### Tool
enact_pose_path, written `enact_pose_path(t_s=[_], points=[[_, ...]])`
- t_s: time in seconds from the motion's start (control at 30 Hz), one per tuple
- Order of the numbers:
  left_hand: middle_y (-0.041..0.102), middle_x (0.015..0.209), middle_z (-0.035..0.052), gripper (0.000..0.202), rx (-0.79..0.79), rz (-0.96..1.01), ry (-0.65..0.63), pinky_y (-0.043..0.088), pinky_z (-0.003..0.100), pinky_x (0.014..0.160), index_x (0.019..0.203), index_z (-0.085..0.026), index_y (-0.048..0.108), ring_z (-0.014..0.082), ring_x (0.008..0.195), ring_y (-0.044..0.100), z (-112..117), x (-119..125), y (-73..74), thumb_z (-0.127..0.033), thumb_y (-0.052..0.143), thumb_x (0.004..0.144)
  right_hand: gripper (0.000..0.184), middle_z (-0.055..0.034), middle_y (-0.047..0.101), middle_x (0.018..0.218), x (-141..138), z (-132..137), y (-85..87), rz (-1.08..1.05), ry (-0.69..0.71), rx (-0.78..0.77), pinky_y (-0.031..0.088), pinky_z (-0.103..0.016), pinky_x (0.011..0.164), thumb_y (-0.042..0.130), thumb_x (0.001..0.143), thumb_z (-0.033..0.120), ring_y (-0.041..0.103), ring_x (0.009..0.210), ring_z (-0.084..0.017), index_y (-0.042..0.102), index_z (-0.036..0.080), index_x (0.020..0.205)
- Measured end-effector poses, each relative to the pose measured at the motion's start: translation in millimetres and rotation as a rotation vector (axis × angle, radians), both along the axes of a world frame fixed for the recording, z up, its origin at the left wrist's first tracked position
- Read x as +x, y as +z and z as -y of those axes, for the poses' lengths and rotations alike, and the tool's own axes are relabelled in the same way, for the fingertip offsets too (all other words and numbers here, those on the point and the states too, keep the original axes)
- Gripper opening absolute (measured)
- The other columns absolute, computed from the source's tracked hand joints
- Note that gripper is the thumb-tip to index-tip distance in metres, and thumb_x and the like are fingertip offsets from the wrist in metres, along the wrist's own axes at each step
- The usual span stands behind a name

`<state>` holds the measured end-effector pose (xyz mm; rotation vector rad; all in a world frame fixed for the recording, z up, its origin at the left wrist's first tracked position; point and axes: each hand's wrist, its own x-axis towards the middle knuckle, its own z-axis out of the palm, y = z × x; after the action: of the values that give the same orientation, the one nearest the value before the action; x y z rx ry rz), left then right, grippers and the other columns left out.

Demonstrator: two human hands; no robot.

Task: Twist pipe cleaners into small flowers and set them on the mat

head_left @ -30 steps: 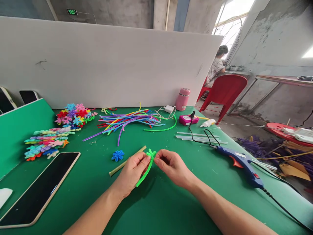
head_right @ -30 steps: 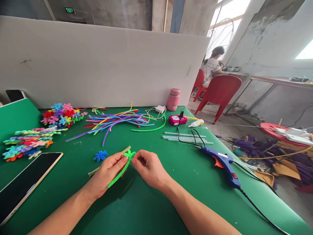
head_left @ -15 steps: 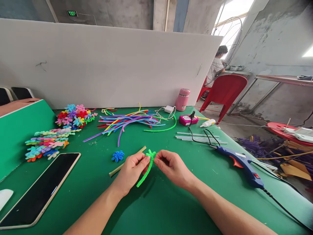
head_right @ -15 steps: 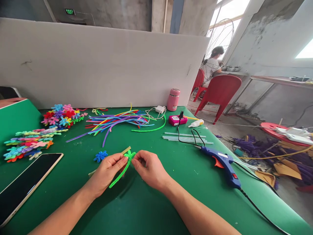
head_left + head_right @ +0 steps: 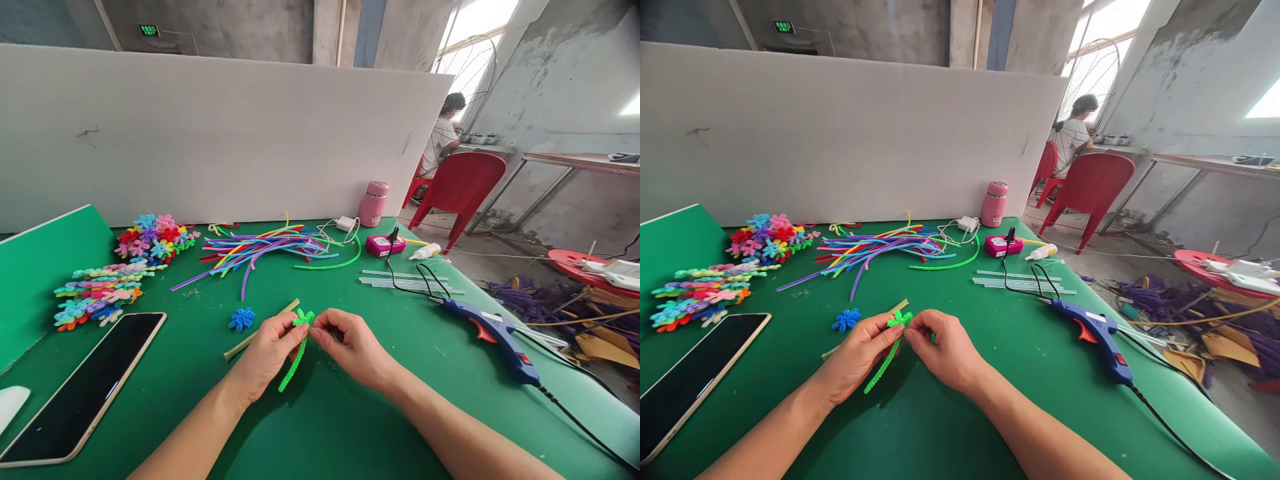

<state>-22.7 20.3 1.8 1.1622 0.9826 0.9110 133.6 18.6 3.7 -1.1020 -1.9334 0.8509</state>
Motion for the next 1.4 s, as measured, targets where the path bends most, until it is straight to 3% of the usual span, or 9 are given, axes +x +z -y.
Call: enact_pose_path(t_s=[0.07, 0.17, 0.5, 0.8, 0.93, 1.23, 1.4], points=[[0.040, 0.053, -0.0051, 0.023, -0.065, 0.104, 0.038, 0.025, 0.022, 0.048, 0.060, -0.016, 0.052, 0.0089, 0.050, 0.036, 0, 1, -0.4, -0.034, 0.062, 0.069, 0.008, -0.0004, 0.054, 0.069, 1, 0, -0.1, 0.010, -0.009, 0.073, 0.040, -0.022, 0.056, 0.049, 0.078, 0.021, 0.048, 0.061, -0.011, 0.056, 0.017, 0.078], [0.043, 0.055, -0.0055, 0.019, -0.162, 0.210, 0.074, 0.028, 0.021, 0.047, 0.064, -0.016, 0.053, 0.0077, 0.051, 0.038, 1, 3, 2.0, -0.029, 0.066, 0.066, 0.014, -0.0035, 0.057, 0.080, 4, -1, -0.7, 0.035, 0.002, 0.188, 0.045, -0.025, 0.062, 0.053, 0.076, 0.020, 0.052, 0.065, -0.012, 0.057, 0.018, 0.089], [0.046, 0.058, -0.0043, 0.012, -0.210, 0.280, 0.039, 0.030, 0.020, 0.049, 0.067, -0.015, 0.056, 0.0074, 0.054, 0.040, 2, 1, 0.2, -0.025, 0.063, 0.070, 0.017, -0.0068, 0.064, 0.076, 7, -6, -6.0, 0.240, 0.006, 0.615, 0.043, -0.026, 0.059, 0.048, 0.084, 0.025, 0.056, 0.066, -0.015, 0.062, 0.017, 0.088], [0.042, 0.055, -0.0048, 0.020, -0.179, 0.270, 0.019, 0.030, 0.020, 0.053, 0.059, -0.015, 0.051, 0.0079, 0.056, 0.036, 1, 1, -2.6, -0.026, 0.062, 0.071, 0.014, -0.0043, 0.064, 0.073, 7, -5, -6.9, 0.246, -0.022, 0.694, 0.042, -0.025, 0.057, 0.049, 0.084, 0.024, 0.055, 0.063, -0.013, 0.061, 0.017, 0.084], [0.045, 0.058, -0.0042, 0.014, -0.198, 0.297, 0.057, 0.031, 0.019, 0.053, 0.065, -0.014, 0.056, 0.0069, 0.056, 0.037, 1, 1, 0.0, -0.025, 0.066, 0.068, 0.017, -0.0069, 0.063, 0.083, 7, -7, -6.1, 0.208, -0.030, 0.651, 0.044, -0.024, 0.060, 0.050, 0.082, 0.023, 0.056, 0.067, -0.013, 0.058, 0.015, 0.095], [0.046, 0.056, -0.0036, 0.016, -0.273, 0.326, 0.033, 0.032, 0.018, 0.050, 0.064, -0.013, 0.057, 0.0053, 0.052, 0.039, 5, 4, 8.5, -0.025, 0.068, 0.066, 0.014, -0.0035, 0.063, 0.079, 13, -7, -6.1, 0.368, -0.008, 0.823, 0.036, -0.026, 0.058, 0.048, 0.084, 0.023, 0.051, 0.065, -0.013, 0.059, 0.019, 0.093], [0.043, 0.056, -0.0051, 0.018, -0.237, 0.310, 0.020, 0.031, 0.018, 0.051, 0.064, -0.014, 0.055, 0.0050, 0.052, 0.036, 6, 6, 7.0, -0.026, 0.067, 0.067, 0.014, -0.0040, 0.062, 0.076, 12, -5, -2.2, 0.422, 0.013, 0.821, 0.034, -0.027, 0.058, 0.045, 0.085, 0.022, 0.049, 0.063, -0.013, 0.059, 0.017, 0.086]])
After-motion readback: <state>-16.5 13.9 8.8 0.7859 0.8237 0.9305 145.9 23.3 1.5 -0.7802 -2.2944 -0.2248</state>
